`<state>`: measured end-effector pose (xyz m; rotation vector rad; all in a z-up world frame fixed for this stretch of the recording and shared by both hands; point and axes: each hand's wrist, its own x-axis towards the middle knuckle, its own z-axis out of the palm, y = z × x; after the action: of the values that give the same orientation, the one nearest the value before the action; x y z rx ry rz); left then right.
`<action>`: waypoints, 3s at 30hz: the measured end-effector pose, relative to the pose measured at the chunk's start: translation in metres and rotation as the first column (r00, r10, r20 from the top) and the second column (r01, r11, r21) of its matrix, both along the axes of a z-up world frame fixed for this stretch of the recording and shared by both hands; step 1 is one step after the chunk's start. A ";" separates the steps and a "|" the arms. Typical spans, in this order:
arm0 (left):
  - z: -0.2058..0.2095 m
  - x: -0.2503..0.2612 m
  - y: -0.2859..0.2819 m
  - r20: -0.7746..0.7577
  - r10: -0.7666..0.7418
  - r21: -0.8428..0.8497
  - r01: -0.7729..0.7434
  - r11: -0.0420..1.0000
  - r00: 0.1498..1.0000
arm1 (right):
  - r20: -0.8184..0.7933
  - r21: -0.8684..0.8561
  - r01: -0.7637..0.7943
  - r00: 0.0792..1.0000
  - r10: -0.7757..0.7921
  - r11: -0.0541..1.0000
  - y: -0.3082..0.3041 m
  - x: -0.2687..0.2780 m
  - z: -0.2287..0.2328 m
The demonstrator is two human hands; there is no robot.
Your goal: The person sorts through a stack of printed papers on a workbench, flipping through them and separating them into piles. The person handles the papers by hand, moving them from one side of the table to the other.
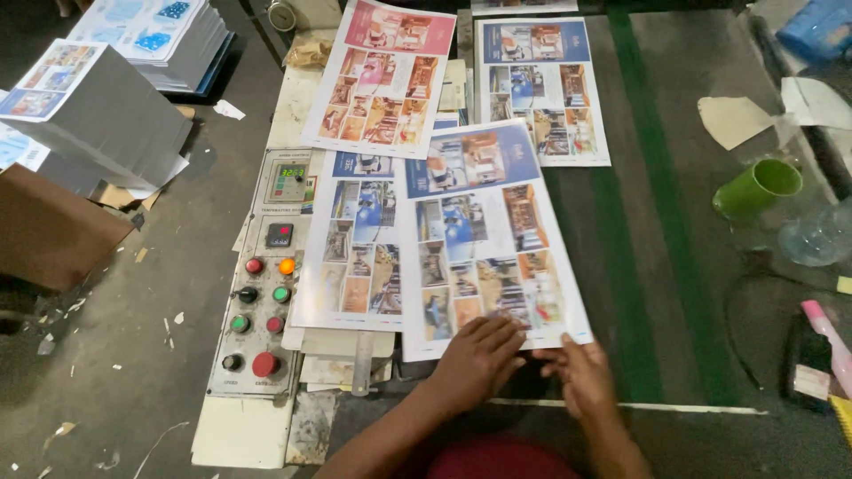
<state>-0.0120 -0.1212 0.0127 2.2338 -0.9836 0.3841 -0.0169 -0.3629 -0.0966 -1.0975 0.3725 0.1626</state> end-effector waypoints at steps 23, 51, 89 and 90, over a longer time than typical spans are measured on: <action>-0.051 0.030 0.120 -0.108 0.343 0.487 -0.251 0.837 0.933 | -0.066 -0.410 0.185 0.971 -0.231 0.893 -0.110 0.139 0.003; -0.003 0.064 0.167 -0.707 0.278 -0.104 -0.485 0.869 0.650 | -0.038 -0.241 0.013 0.999 -0.023 0.971 -0.065 0.260 0.016; -0.033 0.030 0.131 -0.051 0.222 0.351 -0.191 0.917 0.974 | -0.032 -0.349 -0.009 0.999 -0.002 0.937 -0.099 0.266 -0.022; -0.026 0.030 0.131 -0.103 0.251 0.329 -0.205 0.922 0.962 | -0.034 -0.309 -0.005 0.999 -0.006 0.951 -0.098 0.279 -0.022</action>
<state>0.0181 0.0099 -0.0134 2.6382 -0.7501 0.1700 0.2624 -0.4611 -0.1186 -1.4057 0.4398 0.1251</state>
